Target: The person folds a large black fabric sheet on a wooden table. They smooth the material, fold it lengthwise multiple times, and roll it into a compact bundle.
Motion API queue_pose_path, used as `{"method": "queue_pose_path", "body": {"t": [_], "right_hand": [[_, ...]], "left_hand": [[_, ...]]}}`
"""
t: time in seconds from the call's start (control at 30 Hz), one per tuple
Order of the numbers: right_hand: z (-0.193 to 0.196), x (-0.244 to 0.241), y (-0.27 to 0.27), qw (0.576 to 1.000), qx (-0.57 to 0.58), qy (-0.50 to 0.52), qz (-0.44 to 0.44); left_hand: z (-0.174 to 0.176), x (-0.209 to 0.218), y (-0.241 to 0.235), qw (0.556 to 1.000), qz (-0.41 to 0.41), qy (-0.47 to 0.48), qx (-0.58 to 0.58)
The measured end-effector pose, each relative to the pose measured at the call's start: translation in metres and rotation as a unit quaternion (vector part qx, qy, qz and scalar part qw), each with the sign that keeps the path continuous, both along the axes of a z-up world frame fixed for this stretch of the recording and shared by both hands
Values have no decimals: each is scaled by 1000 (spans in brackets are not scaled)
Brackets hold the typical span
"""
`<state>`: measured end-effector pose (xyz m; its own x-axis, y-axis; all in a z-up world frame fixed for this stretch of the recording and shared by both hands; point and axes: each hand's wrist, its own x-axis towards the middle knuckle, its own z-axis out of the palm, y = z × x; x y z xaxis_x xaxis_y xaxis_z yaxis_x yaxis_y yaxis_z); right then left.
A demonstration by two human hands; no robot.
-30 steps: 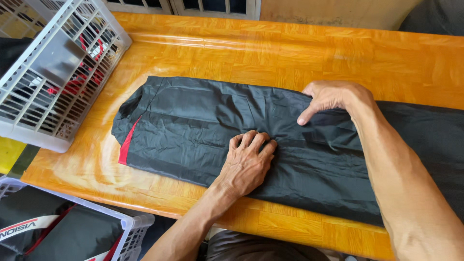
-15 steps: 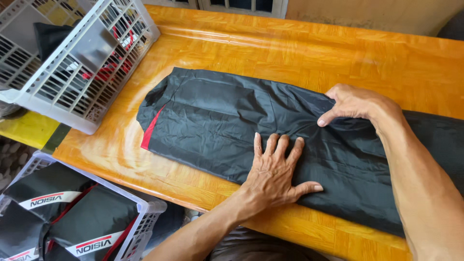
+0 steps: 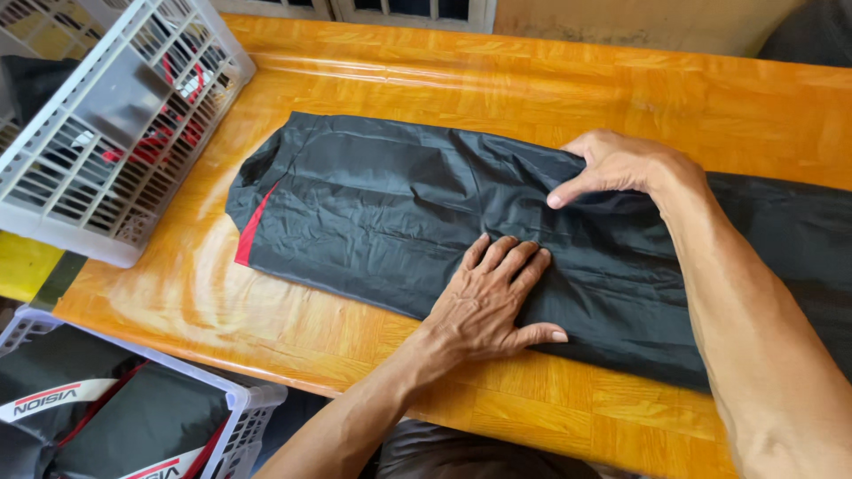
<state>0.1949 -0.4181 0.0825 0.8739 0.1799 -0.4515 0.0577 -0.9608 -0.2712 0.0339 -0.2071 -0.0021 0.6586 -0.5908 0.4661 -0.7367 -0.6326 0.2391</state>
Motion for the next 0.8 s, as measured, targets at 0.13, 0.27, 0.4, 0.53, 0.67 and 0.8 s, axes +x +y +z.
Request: {"method": "queue_pose_path", "body": {"t": [0.13, 0.27, 0.4, 0.53, 0.67, 0.8], "right_hand": [[33, -20, 9, 1000, 26, -14, 0], [36, -51, 9, 997, 39, -63, -5], [12, -103, 3, 949, -15, -273, 157], [-19, -166, 21, 854, -82, -449, 249], [-55, -206, 32, 795, -104, -549, 238], [-108, -218, 23, 812, -16, -556, 178]], "left_hand": [[0, 2, 0, 1000, 9, 13, 16], [-3, 2, 0, 1000, 6, 12, 2], [-5, 2, 1, 1000, 5, 5, -2], [-1, 1, 4, 1000, -13, 10, 9], [-13, -1, 9, 997, -43, 49, 50], [-21, -4, 17, 993, -65, 94, 35]]}}
